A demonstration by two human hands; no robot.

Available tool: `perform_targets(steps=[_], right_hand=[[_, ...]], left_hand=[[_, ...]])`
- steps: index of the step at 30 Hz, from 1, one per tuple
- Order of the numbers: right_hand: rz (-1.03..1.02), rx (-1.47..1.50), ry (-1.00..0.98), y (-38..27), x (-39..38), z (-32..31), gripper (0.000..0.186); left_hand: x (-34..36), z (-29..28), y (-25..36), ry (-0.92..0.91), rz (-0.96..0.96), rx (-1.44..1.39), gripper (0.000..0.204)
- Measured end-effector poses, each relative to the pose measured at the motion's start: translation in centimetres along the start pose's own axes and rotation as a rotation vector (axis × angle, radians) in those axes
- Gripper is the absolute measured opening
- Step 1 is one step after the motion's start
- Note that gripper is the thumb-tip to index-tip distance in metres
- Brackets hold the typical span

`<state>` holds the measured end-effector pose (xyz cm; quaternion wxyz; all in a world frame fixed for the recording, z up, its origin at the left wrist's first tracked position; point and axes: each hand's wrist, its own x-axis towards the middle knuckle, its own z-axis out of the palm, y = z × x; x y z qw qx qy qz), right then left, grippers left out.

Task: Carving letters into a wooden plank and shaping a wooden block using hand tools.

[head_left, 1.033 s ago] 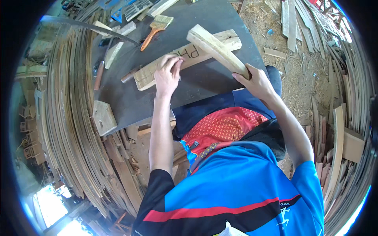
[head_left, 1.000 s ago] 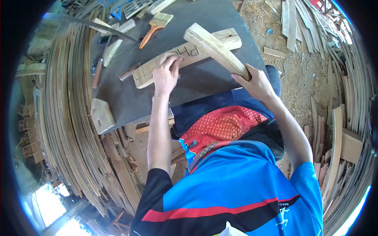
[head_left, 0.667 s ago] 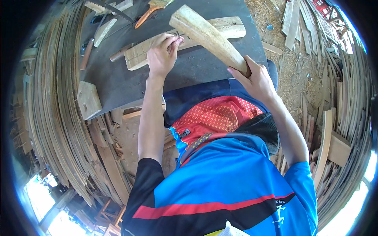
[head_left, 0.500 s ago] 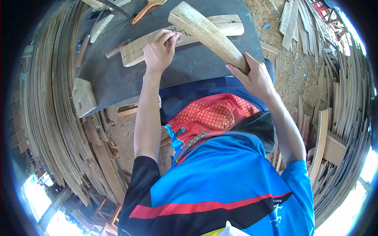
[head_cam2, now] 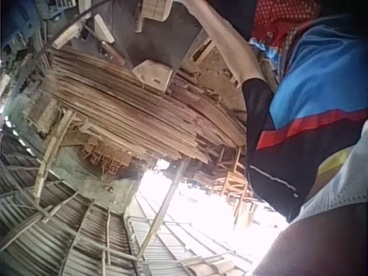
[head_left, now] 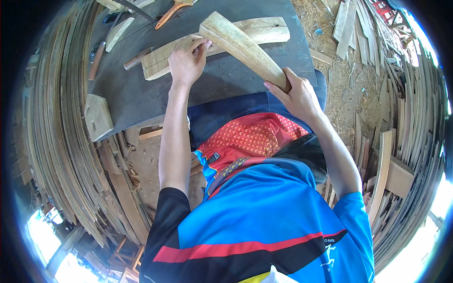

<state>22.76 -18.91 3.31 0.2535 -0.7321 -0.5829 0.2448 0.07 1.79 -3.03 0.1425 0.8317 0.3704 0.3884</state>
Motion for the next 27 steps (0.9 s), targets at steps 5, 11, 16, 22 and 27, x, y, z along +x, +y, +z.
perform_targets(steps=[5,11,16,22,27], right_hand=[[0.026,0.007,0.001,-0.1,0.0,0.0,0.051],[0.034,-0.018,-0.001,-0.3,-0.1,-0.2,0.051],[-0.02,-0.059,0.027,-0.7,-0.2,-0.2,0.05],[-0.079,-0.112,0.07,-0.5,-0.6,0.8,0.049],[-0.016,0.012,0.057,-2.2,-1.4,-0.1,0.046]], left_hand=[[0.1,0.0,0.2,-0.008,0.002,0.002,0.008],[-0.3,0.0,0.3,-0.009,-0.006,0.013,0.007],[-0.4,0.2,-0.1,0.035,0.042,0.011,0.007],[-0.5,0.5,-0.8,0.116,0.151,-0.018,0.005],[-0.4,0.6,-0.5,0.085,0.093,-0.029,0.007]])
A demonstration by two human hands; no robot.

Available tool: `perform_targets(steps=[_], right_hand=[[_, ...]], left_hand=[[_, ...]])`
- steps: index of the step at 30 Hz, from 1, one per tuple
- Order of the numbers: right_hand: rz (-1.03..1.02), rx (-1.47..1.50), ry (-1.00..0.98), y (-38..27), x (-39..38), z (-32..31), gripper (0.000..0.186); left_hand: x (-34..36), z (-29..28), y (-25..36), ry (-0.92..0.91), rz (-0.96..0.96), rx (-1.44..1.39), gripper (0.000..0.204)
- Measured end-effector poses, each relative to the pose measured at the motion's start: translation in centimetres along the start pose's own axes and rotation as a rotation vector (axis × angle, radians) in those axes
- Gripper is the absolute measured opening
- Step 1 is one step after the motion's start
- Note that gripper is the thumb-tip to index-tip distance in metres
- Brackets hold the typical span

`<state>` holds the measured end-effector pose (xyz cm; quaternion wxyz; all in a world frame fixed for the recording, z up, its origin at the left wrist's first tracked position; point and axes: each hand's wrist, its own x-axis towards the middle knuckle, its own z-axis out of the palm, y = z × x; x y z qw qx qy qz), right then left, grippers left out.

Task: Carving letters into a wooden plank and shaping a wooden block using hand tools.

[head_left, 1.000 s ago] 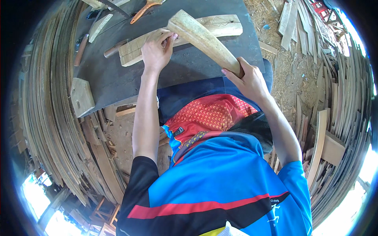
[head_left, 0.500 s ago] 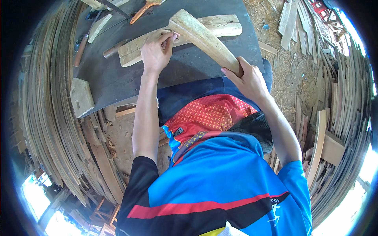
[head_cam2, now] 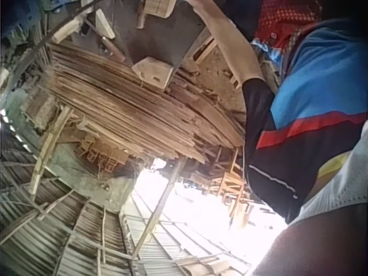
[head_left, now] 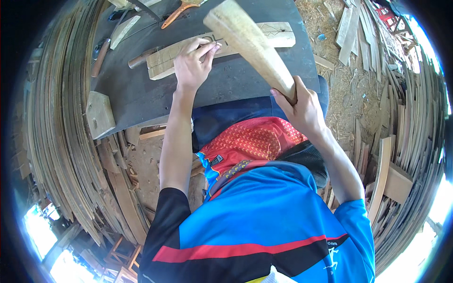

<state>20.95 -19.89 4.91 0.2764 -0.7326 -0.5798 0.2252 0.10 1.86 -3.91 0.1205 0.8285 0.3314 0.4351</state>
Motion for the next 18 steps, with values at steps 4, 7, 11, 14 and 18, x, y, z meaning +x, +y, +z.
perform_targets(steps=[4,7,11,14,18], right_hand=[[-0.007,-0.096,-0.053,0.9,0.0,0.3,0.047],[-0.025,-0.134,-0.117,0.0,-0.3,-0.4,0.047],[0.06,0.082,0.039,0.1,-0.6,0.3,0.049],[-0.002,-0.139,-0.128,2.1,-0.2,0.1,0.048],[0.098,0.059,-0.018,1.0,-0.5,-1.7,0.048]], left_hand=[[-0.2,-0.5,-0.4,-0.012,0.049,0.06,0.008],[-0.6,-0.5,0.0,-0.053,0.008,0.084,0.007],[0.0,-0.4,0.7,-0.029,-0.024,-0.033,0.009],[-0.1,-0.4,-0.3,-0.031,0.035,0.094,0.005],[0.5,-0.4,0.3,-0.025,0.016,-0.008,0.004]])
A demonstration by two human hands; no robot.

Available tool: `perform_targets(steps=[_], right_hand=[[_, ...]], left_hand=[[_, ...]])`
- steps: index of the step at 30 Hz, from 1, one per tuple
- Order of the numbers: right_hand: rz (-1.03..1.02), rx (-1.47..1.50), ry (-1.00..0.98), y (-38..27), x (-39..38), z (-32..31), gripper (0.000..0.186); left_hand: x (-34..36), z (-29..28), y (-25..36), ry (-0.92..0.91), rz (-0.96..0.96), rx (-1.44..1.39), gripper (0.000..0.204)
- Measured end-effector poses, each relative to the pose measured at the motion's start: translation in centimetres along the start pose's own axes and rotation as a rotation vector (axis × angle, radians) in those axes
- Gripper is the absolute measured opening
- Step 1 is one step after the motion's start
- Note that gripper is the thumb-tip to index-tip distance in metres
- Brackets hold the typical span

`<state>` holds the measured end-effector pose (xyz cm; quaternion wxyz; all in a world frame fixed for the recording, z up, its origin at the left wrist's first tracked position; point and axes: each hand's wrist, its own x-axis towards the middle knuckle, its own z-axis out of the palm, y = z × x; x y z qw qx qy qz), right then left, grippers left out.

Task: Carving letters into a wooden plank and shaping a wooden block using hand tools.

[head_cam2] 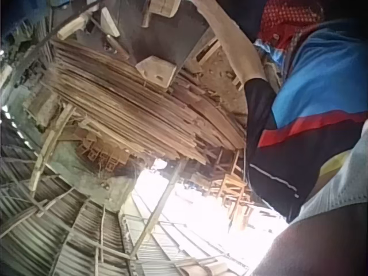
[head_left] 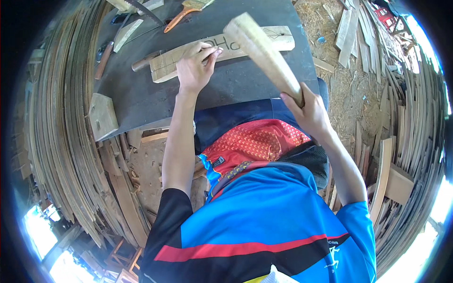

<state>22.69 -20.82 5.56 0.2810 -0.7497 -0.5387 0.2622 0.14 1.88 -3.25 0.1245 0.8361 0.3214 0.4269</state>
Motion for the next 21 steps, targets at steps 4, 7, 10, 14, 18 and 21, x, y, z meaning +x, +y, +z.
perform_targets(steps=[4,7,10,14,18,21], right_hand=[[0.142,0.048,-0.032,1.2,1.5,-0.6,0.05],[0.189,0.07,-0.046,3.0,2.5,0.2,0.054],[0.199,0.026,-0.043,3.6,2.9,0.9,0.057],[0.18,-0.004,-0.049,3.1,3.6,1.1,0.058],[0.17,-0.03,-0.084,2.9,4.2,1.2,0.059],[0.16,-0.023,-0.092,3.3,4.4,1.5,0.061]], left_hand=[[-0.4,0.0,0.1,0.015,-0.023,0.001,0.007],[-0.6,0.0,0.3,-0.016,-0.058,0.006,0.008],[-0.5,-0.2,0.0,0.0,0.02,-0.014,0.01],[-0.4,-0.7,0.1,-0.108,-0.04,-0.021,0.023],[0.5,-0.9,1.3,-0.18,-0.006,0.085,0.021],[0.3,-0.6,0.8,-0.168,0.029,0.072,0.013]])
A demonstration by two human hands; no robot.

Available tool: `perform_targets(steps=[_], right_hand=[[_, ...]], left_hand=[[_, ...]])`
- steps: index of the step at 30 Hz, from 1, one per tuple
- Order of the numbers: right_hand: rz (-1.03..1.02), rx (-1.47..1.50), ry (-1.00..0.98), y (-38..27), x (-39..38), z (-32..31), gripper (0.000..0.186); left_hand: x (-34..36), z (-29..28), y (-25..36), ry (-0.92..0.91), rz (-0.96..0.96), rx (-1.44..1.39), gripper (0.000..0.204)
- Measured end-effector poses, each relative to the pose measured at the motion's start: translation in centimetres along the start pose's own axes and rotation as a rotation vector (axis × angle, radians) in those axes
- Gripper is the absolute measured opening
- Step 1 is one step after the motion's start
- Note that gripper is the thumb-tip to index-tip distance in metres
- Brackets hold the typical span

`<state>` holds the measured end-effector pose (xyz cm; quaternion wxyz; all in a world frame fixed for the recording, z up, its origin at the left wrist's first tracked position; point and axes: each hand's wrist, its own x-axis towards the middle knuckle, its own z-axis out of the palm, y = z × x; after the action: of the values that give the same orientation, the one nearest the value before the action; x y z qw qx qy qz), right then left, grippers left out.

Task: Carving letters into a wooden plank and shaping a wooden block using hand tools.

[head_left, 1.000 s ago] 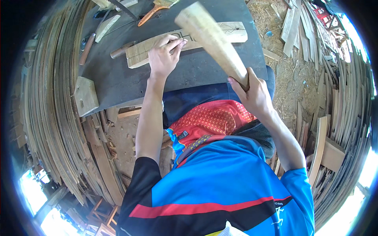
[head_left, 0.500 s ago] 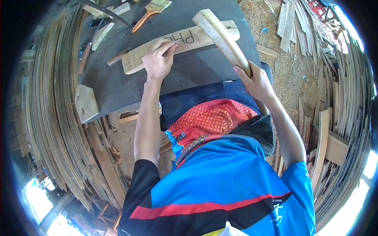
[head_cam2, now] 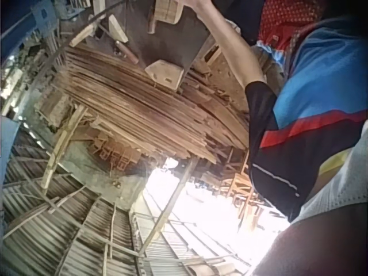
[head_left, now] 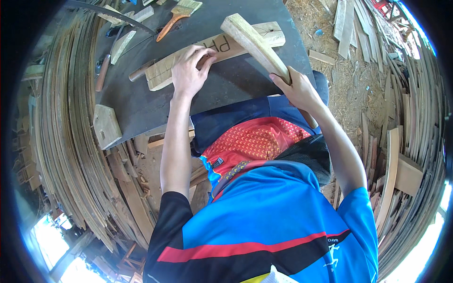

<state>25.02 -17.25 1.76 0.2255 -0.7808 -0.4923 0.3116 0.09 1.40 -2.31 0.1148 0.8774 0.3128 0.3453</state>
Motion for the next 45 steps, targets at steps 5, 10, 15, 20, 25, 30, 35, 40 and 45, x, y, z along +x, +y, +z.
perform_targets(steps=[5,10,15,20,25,30,35,40,45], right_hand=[[0.059,0.046,-0.058,-0.1,0.0,-0.3,0.062],[0.009,0.014,-0.023,0.4,0.2,-0.1,0.063],[-0.027,-0.01,0.002,0.6,0.5,0.1,0.062],[-0.03,-0.006,0.006,0.3,0.6,0.2,0.062],[-0.007,0.028,-0.005,0.6,0.4,0.3,0.062],[0.001,0.024,-0.005,0.5,0.5,0.3,0.061],[-0.003,0.006,-0.002,0.5,0.6,0.4,0.061],[0.013,0.022,0.001,0.4,0.5,0.3,0.062],[0.014,0.02,0.001,0.4,0.5,0.3,0.062]], left_hand=[[-0.2,0.2,-0.3,0.004,-0.047,-0.006,0.009],[-0.2,0.5,-0.6,0.052,0.009,0.019,0.007],[-0.8,0.5,-0.1,0.036,0.226,0.09,0.006],[0.4,0.0,-0.5,0.177,-0.162,-0.446,0.016],[1.7,-1.0,-1.6,0.019,-0.347,-0.379,0.022],[1.7,-0.8,-1.7,0.009,-0.284,-0.27,0.02],[1.8,-0.1,-1.9,0.027,-0.203,-0.224,0.019],[1.7,0.0,-1.5,-0.042,-0.246,-0.167,0.018],[1.8,0.2,-1.5,0.007,-0.217,-0.209,0.018]])
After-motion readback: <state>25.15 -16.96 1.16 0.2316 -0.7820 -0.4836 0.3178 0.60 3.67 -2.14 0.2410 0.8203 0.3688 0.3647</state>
